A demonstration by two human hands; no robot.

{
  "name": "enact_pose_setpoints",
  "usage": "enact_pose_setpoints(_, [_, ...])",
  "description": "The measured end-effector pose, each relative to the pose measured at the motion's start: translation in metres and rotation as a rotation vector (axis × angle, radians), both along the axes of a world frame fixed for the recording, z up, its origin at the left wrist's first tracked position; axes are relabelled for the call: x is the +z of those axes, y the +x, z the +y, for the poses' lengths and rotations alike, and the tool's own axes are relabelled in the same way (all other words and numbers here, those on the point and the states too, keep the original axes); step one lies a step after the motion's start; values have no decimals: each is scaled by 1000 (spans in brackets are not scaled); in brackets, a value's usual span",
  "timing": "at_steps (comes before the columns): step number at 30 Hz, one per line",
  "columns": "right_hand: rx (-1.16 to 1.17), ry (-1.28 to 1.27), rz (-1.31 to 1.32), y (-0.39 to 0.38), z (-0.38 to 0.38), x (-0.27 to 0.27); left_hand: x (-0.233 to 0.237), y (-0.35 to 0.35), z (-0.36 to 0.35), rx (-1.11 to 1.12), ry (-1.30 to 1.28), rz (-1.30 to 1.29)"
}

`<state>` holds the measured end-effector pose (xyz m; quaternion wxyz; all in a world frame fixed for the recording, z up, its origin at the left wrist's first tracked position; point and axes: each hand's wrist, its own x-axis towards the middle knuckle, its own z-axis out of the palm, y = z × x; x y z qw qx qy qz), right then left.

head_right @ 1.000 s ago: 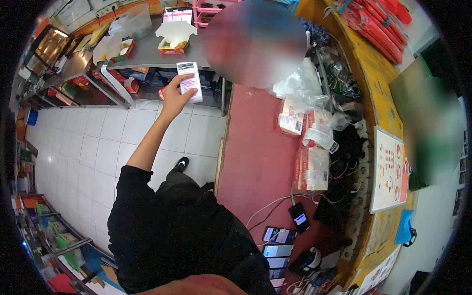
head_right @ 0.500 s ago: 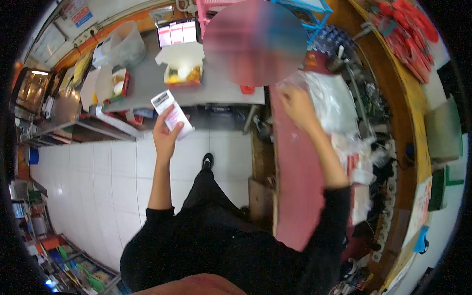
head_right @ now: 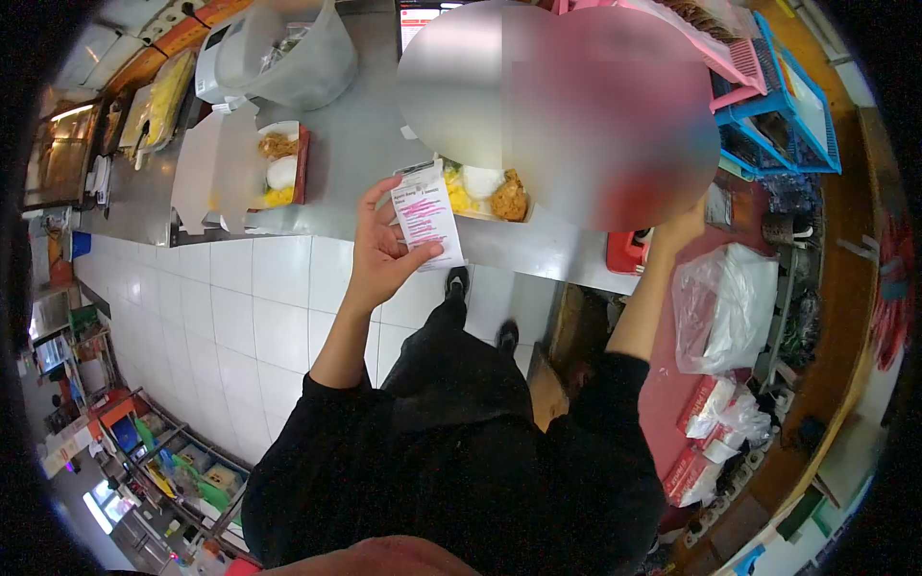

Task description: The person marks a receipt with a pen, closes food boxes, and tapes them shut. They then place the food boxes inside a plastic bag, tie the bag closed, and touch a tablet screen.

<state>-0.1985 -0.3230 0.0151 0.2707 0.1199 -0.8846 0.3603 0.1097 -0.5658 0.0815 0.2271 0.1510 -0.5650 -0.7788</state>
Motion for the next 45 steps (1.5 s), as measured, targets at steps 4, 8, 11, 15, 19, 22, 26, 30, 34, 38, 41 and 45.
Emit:
enact_pose_setpoints(4, [269,-617,20,74,-48,63,3,-12,-12,-96,5,-11])
enact_pose_setpoints(8, [961,-1739,-932,144,-90,96,14,-19,-12,-147,-79,-45])
enact_pose_setpoints(11, [1335,-1441,-1103,158,-105,88,16,-19,-13,-181,-93,-32])
enact_pose_setpoints(15, [1219,-751,-638,176,-122,103,22,-18,-10,-169,-106,-35])
enact_pose_setpoints(19, [1071,-411,-334,181,-132,109,27,-17,-9,-148,-135,-34])
enact_pose_setpoints(22, [1074,-322,-298,178,-133,108,23,-18,-7,-121,-165,-30])
enact_pose_setpoints(26, [883,-402,-181,165,-129,87,13,5,-18,29,-206,-190])
enact_pose_setpoints(30, [598,-387,-276,134,-112,39,-137,89,-118,886,12,-693])
enact_pose_setpoints(34, [408,148,-551,126,-94,-96,-247,129,-230,1233,-266,-866])
enact_pose_setpoints(38, [345,92,-477,132,-111,-113,-214,124,-227,1119,-445,-823])
enact_pose_setpoints(41, [309,-49,-540,106,-96,-135,-202,128,-203,737,-236,-950])
enact_pose_setpoints(45, [214,-23,-437,84,-83,-111,-195,114,-156,536,-222,-834])
